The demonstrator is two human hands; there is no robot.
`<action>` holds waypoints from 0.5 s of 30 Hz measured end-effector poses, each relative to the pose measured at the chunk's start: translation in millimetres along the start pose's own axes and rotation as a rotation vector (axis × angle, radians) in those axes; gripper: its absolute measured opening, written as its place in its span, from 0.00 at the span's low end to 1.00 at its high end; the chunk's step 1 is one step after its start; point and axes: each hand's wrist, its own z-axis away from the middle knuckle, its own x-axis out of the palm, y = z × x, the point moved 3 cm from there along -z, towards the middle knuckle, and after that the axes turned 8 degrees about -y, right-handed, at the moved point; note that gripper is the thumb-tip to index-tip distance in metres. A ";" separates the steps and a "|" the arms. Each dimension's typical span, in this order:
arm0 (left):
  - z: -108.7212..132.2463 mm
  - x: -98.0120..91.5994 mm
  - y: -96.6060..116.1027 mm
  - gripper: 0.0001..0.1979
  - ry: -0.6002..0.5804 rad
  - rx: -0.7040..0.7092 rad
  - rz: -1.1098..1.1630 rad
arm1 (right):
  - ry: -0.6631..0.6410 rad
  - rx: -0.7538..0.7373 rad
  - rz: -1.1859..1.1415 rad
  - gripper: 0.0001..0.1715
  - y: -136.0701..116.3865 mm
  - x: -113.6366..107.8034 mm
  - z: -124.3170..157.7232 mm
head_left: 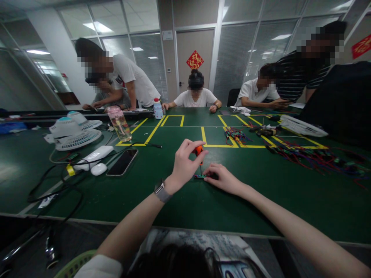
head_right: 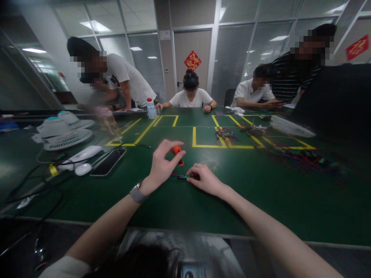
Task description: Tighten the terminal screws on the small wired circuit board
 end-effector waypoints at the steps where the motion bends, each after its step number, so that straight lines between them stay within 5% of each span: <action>1: 0.4 -0.9 1.5 0.10 0.011 0.014 -0.015 | 0.001 0.000 0.000 0.04 0.1 0.1 0.0; 15: -0.8 0.8 -5.4 0.12 0.000 -0.095 0.205 | -0.003 -0.005 -0.007 0.03 0.9 0.6 -0.1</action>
